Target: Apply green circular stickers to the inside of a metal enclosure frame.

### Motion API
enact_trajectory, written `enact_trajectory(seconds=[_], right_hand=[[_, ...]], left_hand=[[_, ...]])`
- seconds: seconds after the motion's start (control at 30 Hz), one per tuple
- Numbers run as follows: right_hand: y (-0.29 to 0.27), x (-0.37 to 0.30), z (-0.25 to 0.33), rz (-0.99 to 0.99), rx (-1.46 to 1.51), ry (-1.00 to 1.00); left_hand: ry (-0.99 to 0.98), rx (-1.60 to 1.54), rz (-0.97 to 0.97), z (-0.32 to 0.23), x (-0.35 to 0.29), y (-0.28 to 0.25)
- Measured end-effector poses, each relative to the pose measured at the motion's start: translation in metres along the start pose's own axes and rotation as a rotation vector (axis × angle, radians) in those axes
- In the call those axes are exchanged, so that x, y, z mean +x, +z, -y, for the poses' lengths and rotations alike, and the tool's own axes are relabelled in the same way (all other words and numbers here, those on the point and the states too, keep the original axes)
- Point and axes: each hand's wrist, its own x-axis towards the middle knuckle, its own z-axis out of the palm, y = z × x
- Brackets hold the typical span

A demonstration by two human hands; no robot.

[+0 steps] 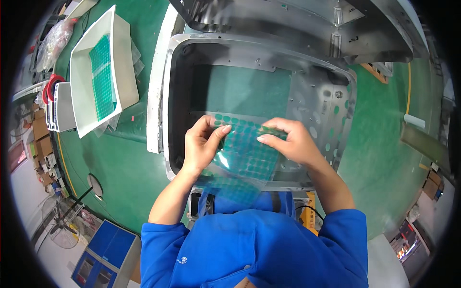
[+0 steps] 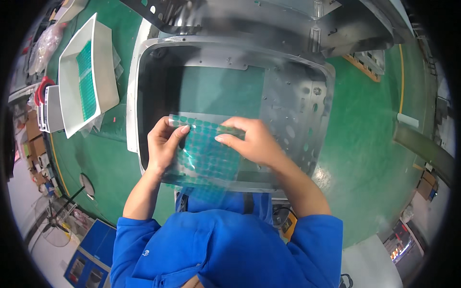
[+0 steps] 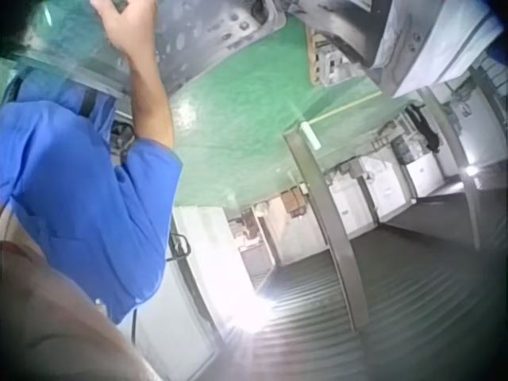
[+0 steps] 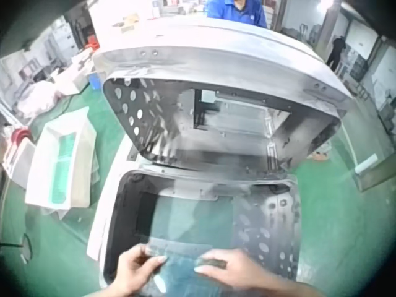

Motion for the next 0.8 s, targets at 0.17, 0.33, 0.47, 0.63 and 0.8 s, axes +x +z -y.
enact_trajectory(seconds=[0.17, 0.33, 0.47, 0.63, 0.8], right_hand=[[0.003, 0.004, -0.002, 0.052, 0.153, 0.043], [0.013, 0.004, -0.008, -0.029, 0.145, 0.017], [0.019, 0.006, -0.015, -0.1, 0.16, 0.02], [0.027, 0.008, -0.025, -0.223, 0.121, -0.068], [0.02, 0.019, -0.026, -0.151, 0.089, -0.07]], left_hand=[[0.095, -0.048, 0.029, 0.01, -0.002, -0.014], [0.11, -0.053, 0.055, 0.013, 0.0, -0.017], [0.036, -0.067, 0.053, 0.015, 0.0, -0.017], [-0.014, -0.069, 0.017, 0.014, 0.002, -0.015], [-0.019, -0.059, -0.025, 0.013, 0.005, -0.01]])
